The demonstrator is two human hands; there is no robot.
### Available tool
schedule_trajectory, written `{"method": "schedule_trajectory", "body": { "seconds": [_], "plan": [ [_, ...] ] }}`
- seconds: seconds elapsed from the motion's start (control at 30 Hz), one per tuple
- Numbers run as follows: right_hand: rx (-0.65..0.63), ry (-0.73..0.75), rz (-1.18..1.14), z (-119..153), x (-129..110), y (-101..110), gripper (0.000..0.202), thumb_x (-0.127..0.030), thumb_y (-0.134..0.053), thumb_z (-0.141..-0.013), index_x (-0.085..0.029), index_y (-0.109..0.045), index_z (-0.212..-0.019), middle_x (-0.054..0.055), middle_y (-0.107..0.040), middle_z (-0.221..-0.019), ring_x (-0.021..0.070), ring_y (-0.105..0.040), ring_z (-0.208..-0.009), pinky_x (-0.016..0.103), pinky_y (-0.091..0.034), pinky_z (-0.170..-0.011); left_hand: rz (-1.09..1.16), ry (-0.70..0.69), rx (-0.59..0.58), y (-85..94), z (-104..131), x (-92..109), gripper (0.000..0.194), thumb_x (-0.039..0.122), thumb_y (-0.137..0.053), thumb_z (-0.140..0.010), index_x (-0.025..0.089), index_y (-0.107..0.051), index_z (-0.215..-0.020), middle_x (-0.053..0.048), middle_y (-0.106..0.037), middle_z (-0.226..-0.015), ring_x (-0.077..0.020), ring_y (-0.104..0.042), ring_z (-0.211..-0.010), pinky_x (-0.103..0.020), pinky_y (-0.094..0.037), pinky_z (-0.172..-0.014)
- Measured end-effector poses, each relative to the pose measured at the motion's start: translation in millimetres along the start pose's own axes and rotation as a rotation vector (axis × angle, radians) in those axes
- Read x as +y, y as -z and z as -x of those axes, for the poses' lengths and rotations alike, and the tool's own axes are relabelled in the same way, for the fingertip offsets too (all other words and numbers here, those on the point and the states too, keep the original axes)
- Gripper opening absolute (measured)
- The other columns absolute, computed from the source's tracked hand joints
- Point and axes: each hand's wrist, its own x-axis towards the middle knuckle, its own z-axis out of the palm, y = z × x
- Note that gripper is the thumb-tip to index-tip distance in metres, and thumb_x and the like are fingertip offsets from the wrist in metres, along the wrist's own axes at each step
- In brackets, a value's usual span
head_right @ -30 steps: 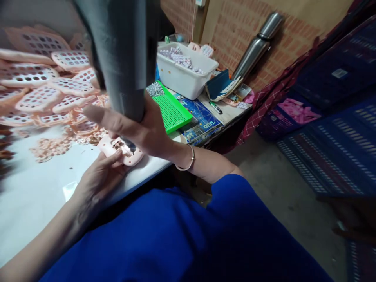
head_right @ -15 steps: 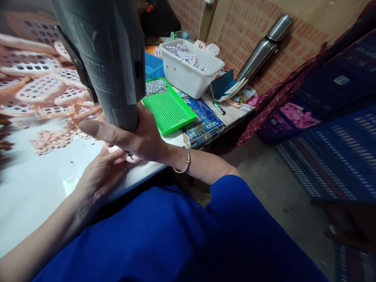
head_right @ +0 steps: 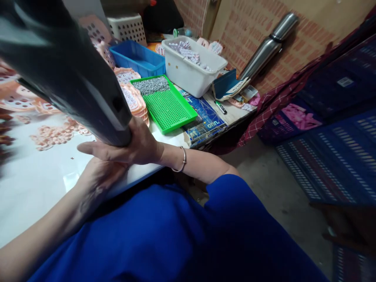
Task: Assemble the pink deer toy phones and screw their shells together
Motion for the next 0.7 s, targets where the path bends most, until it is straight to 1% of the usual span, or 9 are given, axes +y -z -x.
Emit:
{"method": "schedule_trajectory", "body": {
  "seconds": [0.17, 0.23, 0.3, 0.4, 0.47, 0.5, 0.57, 0.63, 0.7],
  "plan": [
    [-0.010, 0.088, -0.333, -14, 6, 2, 0.057, -0.076, -0.064, -0.073, -0.022, -0.047, -0.069, -0.004, -0.046, -0.062, 0.0093, -0.047, -0.054, 0.027, -0.050, -0.055, -0.022, 0.033, 0.015, -2.1, 2, -4, 0.052, 0.017, -0.082, -0.056, 0.020, -0.062, -0.104, -0.001, -0.071, -0.081, -0.0214, -0.070, -0.079, -0.034, -0.060, -0.073],
    [0.043, 0.122, -0.310, -26, 7, 10, 0.059, -0.081, -0.056, -0.078, -0.022, -0.051, -0.075, -0.003, -0.050, -0.063, 0.0103, -0.050, -0.053, 0.027, -0.052, -0.054, -0.078, 0.026, 0.039, 3.4, 6, -2, 0.050, 0.027, -0.084, -0.058, 0.018, -0.060, -0.100, -0.003, -0.072, -0.083, -0.0214, -0.070, -0.075, -0.034, -0.058, -0.069],
    [0.176, 0.208, -0.171, -35, 6, 22, 0.057, -0.078, -0.046, -0.087, -0.022, -0.056, -0.085, 0.000, -0.057, -0.071, 0.0129, -0.057, -0.061, 0.029, -0.057, -0.062, -0.230, -0.043, 0.079, 14.6, 12, 6, 0.053, 0.037, -0.086, -0.058, 0.018, -0.060, -0.100, -0.004, -0.073, -0.085, -0.0220, -0.070, -0.074, -0.033, -0.056, -0.065],
    [0.486, 0.469, 0.075, -41, 5, 42, 0.059, -0.075, -0.033, -0.094, -0.024, -0.052, -0.117, 0.007, -0.064, -0.106, 0.0200, -0.068, -0.101, 0.040, -0.058, -0.097, -0.665, -0.338, 0.201, 39.5, 28, 23, 0.046, 0.043, -0.081, -0.067, 0.020, -0.066, -0.103, -0.003, -0.076, -0.090, -0.0216, -0.069, -0.078, -0.032, -0.053, -0.070],
    [0.756, 0.744, 0.222, -36, 5, 50, 0.061, -0.073, -0.038, -0.094, -0.026, -0.043, -0.133, 0.009, -0.056, -0.130, 0.0276, -0.053, -0.136, 0.051, -0.042, -0.118, -1.001, -0.615, 0.257, 56.8, 39, 35, 0.035, 0.040, -0.075, -0.077, 0.023, -0.070, -0.107, -0.003, -0.077, -0.092, -0.0209, -0.069, -0.079, -0.032, -0.051, -0.074],
    [0.862, 0.918, 0.271, -31, 6, 51, 0.057, -0.068, -0.047, -0.094, -0.029, -0.043, -0.135, 0.008, -0.053, -0.133, 0.0306, -0.047, -0.141, 0.055, -0.037, -0.121, -1.147, -0.734, 0.269, 64.6, 44, 40, 0.030, 0.039, -0.072, -0.082, 0.025, -0.071, -0.108, -0.002, -0.077, -0.092, -0.0207, -0.069, -0.078, -0.032, -0.049, -0.074],
    [0.789, 1.149, 0.372, -19, 7, 43, 0.042, -0.048, -0.059, -0.094, -0.036, -0.049, -0.133, 0.004, -0.056, -0.126, 0.0295, -0.054, -0.133, 0.055, -0.040, -0.117, -1.349, -0.908, 0.270, 77.4, 51, 46, 0.024, 0.038, -0.069, -0.086, 0.025, -0.072, -0.106, -0.003, -0.077, -0.087, -0.0208, -0.068, -0.073, -0.033, -0.046, -0.070],
    [0.388, 1.070, 0.430, -9, 11, 24, 0.037, -0.037, -0.060, -0.096, -0.034, -0.052, -0.131, 0.005, -0.061, -0.120, 0.0264, -0.060, -0.121, 0.051, -0.049, -0.109, -1.437, -0.991, 0.284, 86.4, 54, 47, 0.021, 0.040, -0.069, -0.087, 0.025, -0.072, -0.101, -0.004, -0.076, -0.081, -0.0214, -0.068, -0.070, -0.033, -0.045, -0.067],
    [0.116, 0.950, 0.455, -4, 16, -1, 0.037, -0.038, -0.060, -0.097, -0.025, -0.054, -0.131, 0.010, -0.063, -0.122, 0.0262, -0.061, -0.119, 0.049, -0.053, -0.104, -1.428, -1.014, 0.302, 91.6, 57, 45, 0.021, 0.040, -0.071, -0.086, 0.024, -0.072, -0.099, -0.005, -0.076, -0.080, -0.0217, -0.069, -0.070, -0.033, -0.046, -0.067]
  ]
}}
